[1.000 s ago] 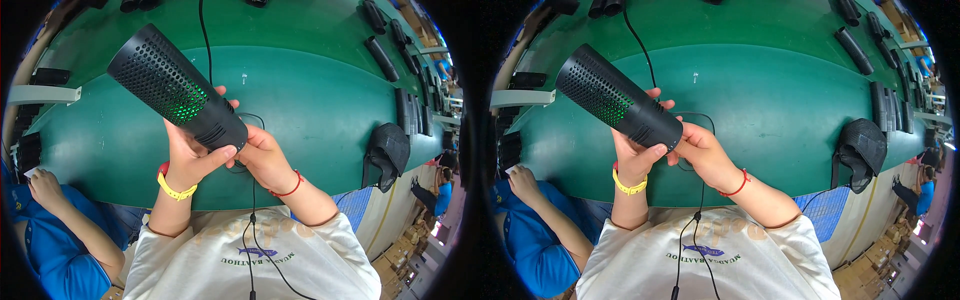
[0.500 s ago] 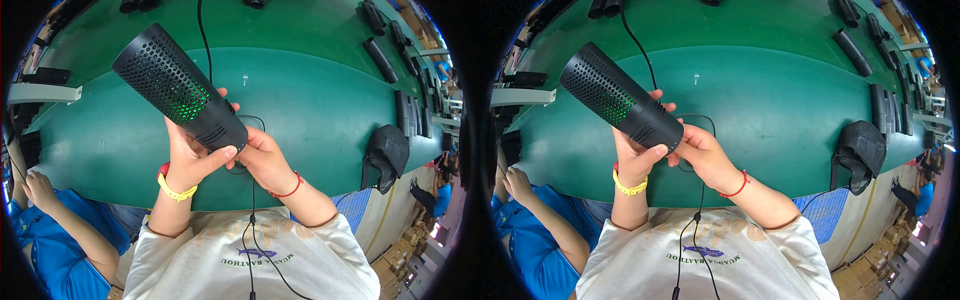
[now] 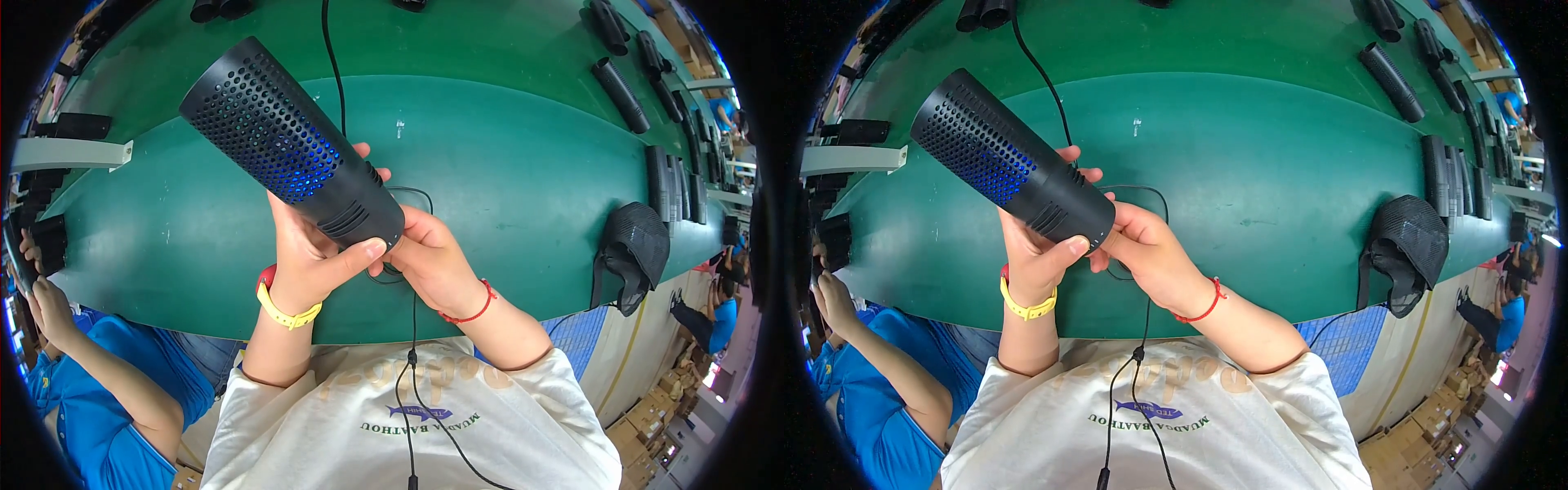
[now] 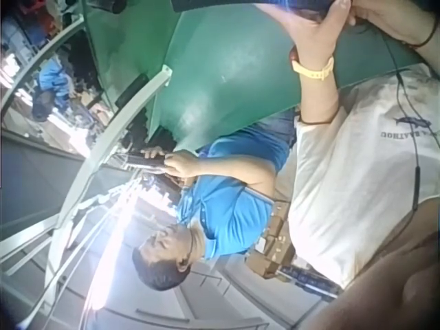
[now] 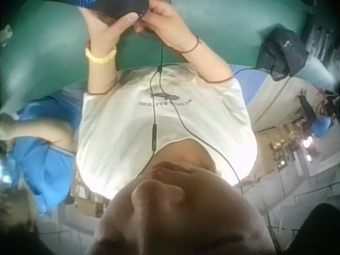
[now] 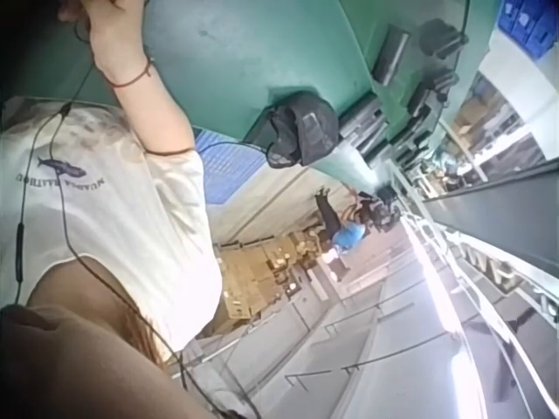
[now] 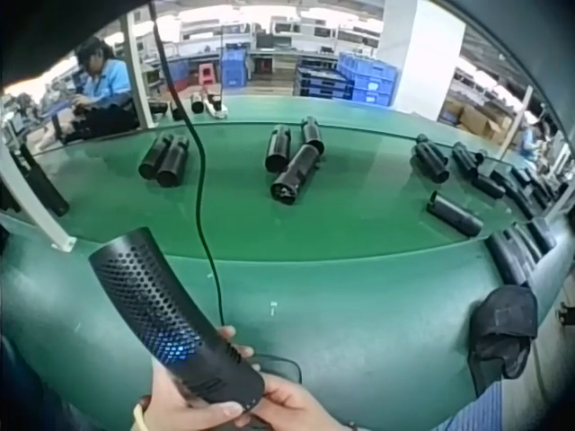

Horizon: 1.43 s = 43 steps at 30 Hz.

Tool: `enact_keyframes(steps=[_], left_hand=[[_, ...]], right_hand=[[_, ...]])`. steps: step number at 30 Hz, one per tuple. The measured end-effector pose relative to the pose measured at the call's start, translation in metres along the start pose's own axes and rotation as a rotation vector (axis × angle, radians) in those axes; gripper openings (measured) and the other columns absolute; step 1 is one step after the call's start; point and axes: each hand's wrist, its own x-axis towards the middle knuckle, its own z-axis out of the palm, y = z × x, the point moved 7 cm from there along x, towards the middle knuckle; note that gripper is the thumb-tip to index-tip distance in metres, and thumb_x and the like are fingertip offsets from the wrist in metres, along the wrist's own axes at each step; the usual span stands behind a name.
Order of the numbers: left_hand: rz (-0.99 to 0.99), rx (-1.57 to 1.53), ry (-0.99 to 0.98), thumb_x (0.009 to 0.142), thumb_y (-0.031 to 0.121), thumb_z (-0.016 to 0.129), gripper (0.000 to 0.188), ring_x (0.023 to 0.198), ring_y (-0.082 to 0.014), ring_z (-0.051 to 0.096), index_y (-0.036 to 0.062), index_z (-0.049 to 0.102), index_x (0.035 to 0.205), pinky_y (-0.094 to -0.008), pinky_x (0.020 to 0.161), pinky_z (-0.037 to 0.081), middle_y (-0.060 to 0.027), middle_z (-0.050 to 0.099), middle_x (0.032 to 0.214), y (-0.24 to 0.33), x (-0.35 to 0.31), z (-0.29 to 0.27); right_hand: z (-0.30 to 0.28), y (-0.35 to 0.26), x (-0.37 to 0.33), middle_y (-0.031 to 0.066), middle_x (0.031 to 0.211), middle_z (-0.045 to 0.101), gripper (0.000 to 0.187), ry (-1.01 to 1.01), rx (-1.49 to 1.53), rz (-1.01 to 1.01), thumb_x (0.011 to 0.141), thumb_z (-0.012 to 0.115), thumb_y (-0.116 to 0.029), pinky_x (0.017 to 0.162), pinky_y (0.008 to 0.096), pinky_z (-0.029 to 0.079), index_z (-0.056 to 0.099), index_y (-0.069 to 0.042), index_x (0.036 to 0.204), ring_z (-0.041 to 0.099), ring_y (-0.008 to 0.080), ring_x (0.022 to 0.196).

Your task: Testing microphones by connecting them to a power cable and checking the light indicator colors.

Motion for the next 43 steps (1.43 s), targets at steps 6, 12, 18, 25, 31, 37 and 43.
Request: enact_keyframes(steps=[6,12,18,25,31,37,43], left_hand=[[-0.014,0.004,0.018,0.057,-0.002,0.065,0.084,0.106,-0.0346,0.048,0.0092,0.025,0.129,-0.0451,0.079,0.05,-0.0232,0.036,0.126,0.0,0.0,0.0],[0.04,-0.092,-0.023,0.056,0.004,0.071,0.088,0.107,-0.0348,0.047,0.0103,0.024,0.131,-0.0467,0.081,0.049,-0.023,0.034,0.127,-0.003,0.0,-0.002],[-0.013,-0.118,0.023,0.056,0.012,0.076,0.093,0.11,-0.0352,0.046,0.0124,0.023,0.132,-0.0483,0.084,0.047,-0.0224,0.033,0.128,-0.004,-0.001,-0.002],[-0.032,-0.206,0.014,0.055,0.002,0.072,0.097,0.109,-0.0347,0.046,0.0171,0.015,0.133,-0.0442,0.083,0.046,-0.0214,0.034,0.128,-0.005,-0.002,-0.001],[-0.051,-0.225,0.024,0.058,0.019,0.074,0.091,0.115,-0.0366,0.04,0.0155,0.022,0.133,-0.0512,0.088,0.041,-0.0202,0.031,0.13,-0.007,-0.002,0.004],[-0.014,-0.231,0.034,0.06,0.024,0.072,0.09,0.12,-0.0401,0.033,0.0177,0.02,0.134,-0.052,0.092,0.036,-0.0191,0.028,0.133,-0.01,0.0,0.003],[-0.005,-0.247,0.028,0.062,0.026,0.069,0.09,0.122,-0.0434,0.027,0.0191,0.017,0.135,-0.0522,0.096,0.031,-0.019,0.027,0.134,-0.006,-0.001,0.006]], right_hand=[[0.0,-0.001,0.0,0.0065,0.085,0.055,0.012,0.003,0.012,-0.001,0.086,0.05,-0.008,0.065,0.0222,0.042,0.054,-0.001,0.095,0.05,0.0127,0.069],[0.001,-0.001,0.001,0.0058,0.086,0.055,0.012,0.037,0.036,0.004,0.085,0.05,-0.006,0.064,0.0215,0.042,0.055,-0.001,0.095,0.05,0.0114,0.069],[-0.001,-0.005,0.002,0.005,0.084,0.056,0.013,0.013,-0.016,-0.049,0.083,0.051,-0.001,0.062,0.0196,0.042,0.056,0.001,0.095,0.049,0.0101,0.069],[-0.007,-0.009,0.0,0.0037,0.078,0.056,0.009,0.102,-0.102,-0.13,0.076,0.056,0.003,0.057,0.0192,0.041,0.056,0.0,0.084,0.049,0.0098,0.064],[0.002,-0.042,-0.015,0.0029,0.069,0.054,0.01,0.262,-0.829,-0.589,0.066,0.062,0.003,0.053,0.0214,0.039,0.054,-0.002,0.069,0.047,0.0104,0.058],[0.022,-0.058,-0.025,0.0048,0.067,0.053,0.014,0.327,-1.344,-1.053,0.06,0.063,0.004,0.052,0.0239,0.039,0.053,-0.002,0.066,0.047,0.0141,0.054],[-0.004,-0.05,-0.013,0.0048,0.069,0.054,0.013,0.295,-0.892,-0.666,0.063,0.062,0.004,0.054,0.0247,0.041,0.054,-0.004,0.069,0.048,0.0161,0.055]])
